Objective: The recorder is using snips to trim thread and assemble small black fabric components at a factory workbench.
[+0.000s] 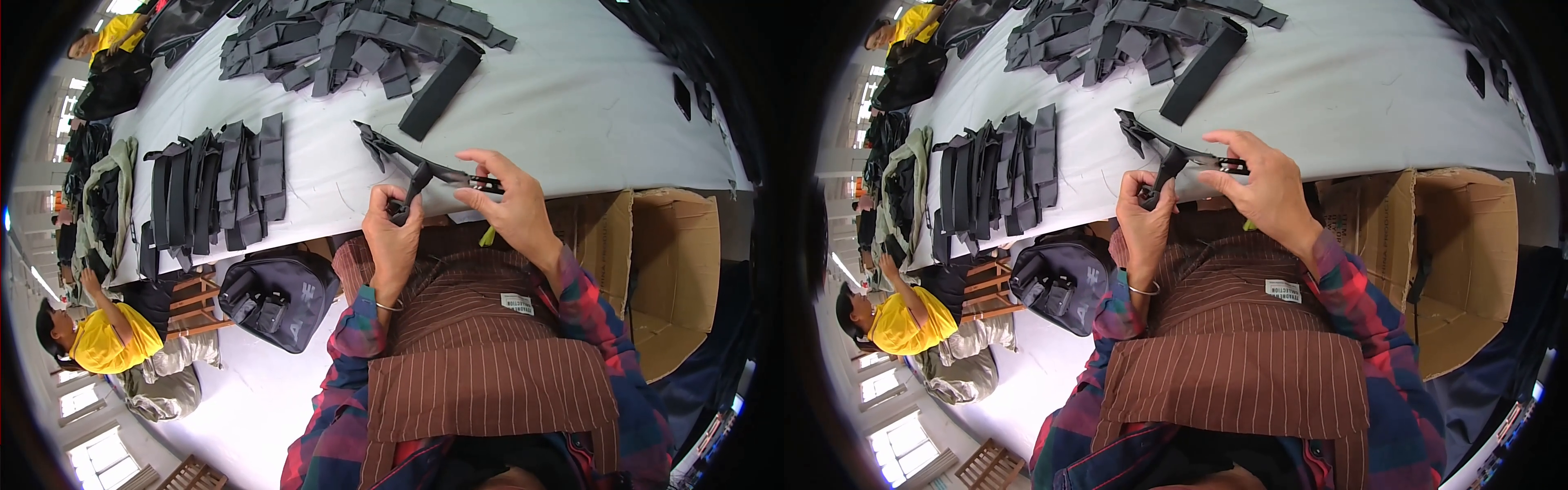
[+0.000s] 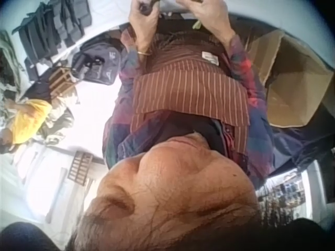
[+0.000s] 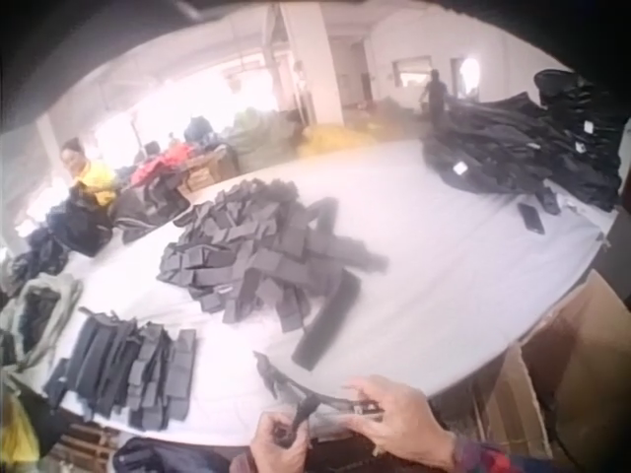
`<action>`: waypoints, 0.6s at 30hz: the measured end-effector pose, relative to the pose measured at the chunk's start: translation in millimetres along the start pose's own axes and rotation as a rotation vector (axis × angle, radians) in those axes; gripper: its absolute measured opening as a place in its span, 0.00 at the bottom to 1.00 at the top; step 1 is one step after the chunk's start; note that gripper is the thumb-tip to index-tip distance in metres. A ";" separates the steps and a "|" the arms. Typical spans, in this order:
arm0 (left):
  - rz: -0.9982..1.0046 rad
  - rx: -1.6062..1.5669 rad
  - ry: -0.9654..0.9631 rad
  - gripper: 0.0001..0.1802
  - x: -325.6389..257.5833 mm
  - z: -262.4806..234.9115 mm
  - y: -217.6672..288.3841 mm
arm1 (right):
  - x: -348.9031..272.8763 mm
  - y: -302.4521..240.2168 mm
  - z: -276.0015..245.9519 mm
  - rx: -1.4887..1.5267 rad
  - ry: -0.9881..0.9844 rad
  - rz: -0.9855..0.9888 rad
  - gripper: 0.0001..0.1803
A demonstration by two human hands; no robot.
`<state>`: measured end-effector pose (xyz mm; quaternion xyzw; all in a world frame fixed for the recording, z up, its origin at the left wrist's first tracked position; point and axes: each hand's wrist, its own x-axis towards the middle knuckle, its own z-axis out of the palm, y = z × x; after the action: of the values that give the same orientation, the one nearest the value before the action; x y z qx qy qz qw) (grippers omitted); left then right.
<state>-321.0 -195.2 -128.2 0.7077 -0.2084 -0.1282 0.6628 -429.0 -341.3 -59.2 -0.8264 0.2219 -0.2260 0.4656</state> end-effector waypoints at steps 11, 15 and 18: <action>0.128 0.176 0.062 0.11 -5.9 5.0 7.6 | 3.0 4.5 11.8 -0.101 -0.022 -0.171 0.09; 0.210 0.142 0.071 0.11 -7.5 9.2 3.6 | 1.7 4.4 20.6 -0.124 -0.053 -0.119 0.08; 0.131 0.145 0.069 0.11 -8.7 8.5 6.9 | 1.4 4.6 23.3 -0.144 -0.029 -0.110 0.08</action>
<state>-333.4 -198.9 -122.9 0.7427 -0.2399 -0.0448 0.6236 -415.1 -328.6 -73.8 -0.8719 0.1852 -0.2225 0.3950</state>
